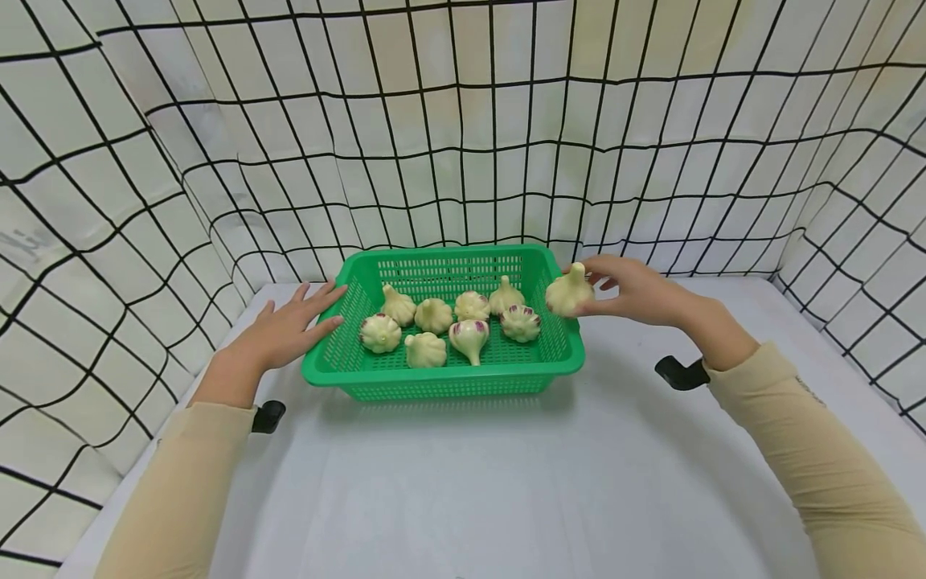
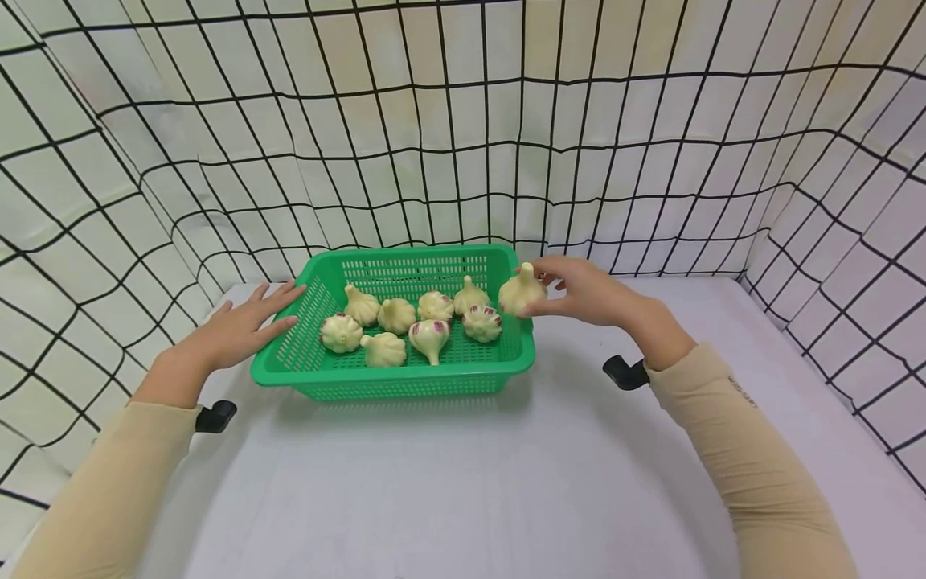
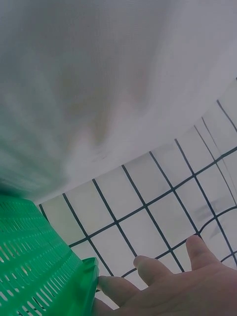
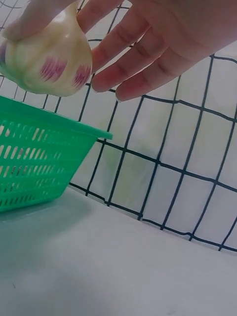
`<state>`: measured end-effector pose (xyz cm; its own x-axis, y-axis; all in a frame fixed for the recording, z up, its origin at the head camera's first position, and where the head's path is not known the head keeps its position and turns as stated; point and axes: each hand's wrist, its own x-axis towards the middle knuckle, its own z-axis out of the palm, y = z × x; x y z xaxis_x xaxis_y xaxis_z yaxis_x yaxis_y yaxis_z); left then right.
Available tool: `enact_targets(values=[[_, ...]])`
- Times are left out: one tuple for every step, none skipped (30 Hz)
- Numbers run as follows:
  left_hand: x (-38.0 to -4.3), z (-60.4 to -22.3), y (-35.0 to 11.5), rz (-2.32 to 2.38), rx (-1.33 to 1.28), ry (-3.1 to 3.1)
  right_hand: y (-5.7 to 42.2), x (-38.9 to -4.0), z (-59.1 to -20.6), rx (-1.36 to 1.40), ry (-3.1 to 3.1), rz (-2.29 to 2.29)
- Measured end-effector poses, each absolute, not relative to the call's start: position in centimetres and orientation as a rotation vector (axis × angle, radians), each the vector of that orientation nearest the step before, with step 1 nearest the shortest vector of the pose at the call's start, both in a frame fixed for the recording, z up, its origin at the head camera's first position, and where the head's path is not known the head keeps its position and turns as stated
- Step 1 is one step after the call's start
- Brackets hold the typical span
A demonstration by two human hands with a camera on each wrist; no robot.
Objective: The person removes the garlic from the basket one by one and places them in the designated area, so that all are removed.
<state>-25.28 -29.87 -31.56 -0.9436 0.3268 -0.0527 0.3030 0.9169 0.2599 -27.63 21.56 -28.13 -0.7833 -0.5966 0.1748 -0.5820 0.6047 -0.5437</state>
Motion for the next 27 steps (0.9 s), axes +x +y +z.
enact_targets(values=[[-25.3,-31.6,-29.9,0.380,0.492,2.982,21.8,-27.6,-28.1,-1.020,2.804,-0.930],[-25.3,-31.6,-29.9,0.377,0.494,2.982,22.0,-27.5,-28.1,-1.015,2.811,-0.929],[-25.3,-31.6,-29.9,0.377,0.494,2.983,22.2,-27.5,-28.2,-1.006,2.819,-0.927],[-25.3,-31.6,-29.9,0.376,0.493,2.983,22.4,-27.5,-28.2,-1.001,2.821,-0.930],[-25.4,-31.6,-29.9,0.375,0.494,2.983,22.7,-27.5,-28.3,-0.993,2.828,-0.932],[-25.4,-31.6,-29.9,0.374,0.494,2.983,22.9,-27.5,-28.4,-0.983,2.834,-0.941],[-25.4,-31.6,-29.9,0.374,0.493,2.983,23.1,-27.5,-28.4,-0.974,2.839,-0.954],[-25.3,-31.6,-29.9,0.374,0.493,2.983,23.3,-27.5,-28.5,-0.969,2.840,-0.970],[-25.3,-31.6,-29.9,0.374,0.491,2.983,23.5,-27.5,-28.6,-0.964,2.844,-0.983],[-25.3,-31.6,-29.9,0.374,0.491,2.982,23.7,-27.6,-28.7,-0.962,2.848,-0.995],[-25.3,-31.6,-29.9,0.374,0.491,2.983,23.9,-27.6,-28.8,-0.958,2.852,-1.006],[-25.3,-31.6,-29.9,0.375,0.489,2.982,24.1,-27.6,-28.9,-0.946,2.857,-1.013],[-25.3,-31.5,-29.8,0.375,0.489,2.982,24.3,-27.6,-29.0,-0.933,2.859,-1.019],[-25.3,-31.5,-29.8,0.374,0.488,2.982,24.5,-27.5,-29.1,-0.913,2.862,-1.025],[-25.3,-31.5,-29.8,0.376,0.488,2.982,24.7,-27.5,-29.2,-0.888,2.865,-1.033],[-25.3,-31.5,-29.8,0.375,0.487,2.982,25.0,-27.5,-29.3,-0.857,2.868,-1.041],[-25.3,-31.5,-29.8,0.375,0.487,2.982,25.2,-27.5,-29.4,-0.826,2.869,-1.049],[-25.3,-31.5,-29.8,0.375,0.487,2.981,25.4,-27.5,-29.4,-0.794,2.870,-1.059],[-25.3,-31.5,-29.8,0.374,0.487,2.981,25.6,-27.5,-29.5,-0.765,2.872,-1.071],[-25.3,-31.5,-29.8,0.374,0.486,2.981,25.8,-27.5,-29.6,-0.738,2.876,-1.077],[-25.3,-31.5,-29.8,0.373,0.484,2.982,26.0,-27.5,-29.7,-0.721,2.880,-1.083],[-25.3,-31.6,-29.8,0.371,0.484,2.983,26.1,-27.4,-29.7,-0.706,2.885,-1.086],[-25.3,-31.6,-29.8,0.371,0.483,2.984,26.3,-27.4,-29.8,-0.695,2.890,-1.089],[-25.3,-31.6,-29.8,0.369,0.482,2.985,26.5,-27.4,-29.9,-0.690,2.893,-1.095],[-25.3,-31.6,-29.8,0.368,0.482,2.986,26.6,-27.4,-30.0,-0.686,2.901,-1.094],[-25.3,-31.6,-29.8,0.369,0.482,2.986,26.8,-27.5,-30.1,-0.682,2.906,-1.100],[-25.3,-31.6,-29.8,0.368,0.482,2.986,27.0,-27.5,-30.2,-0.678,2.913,-1.103]])
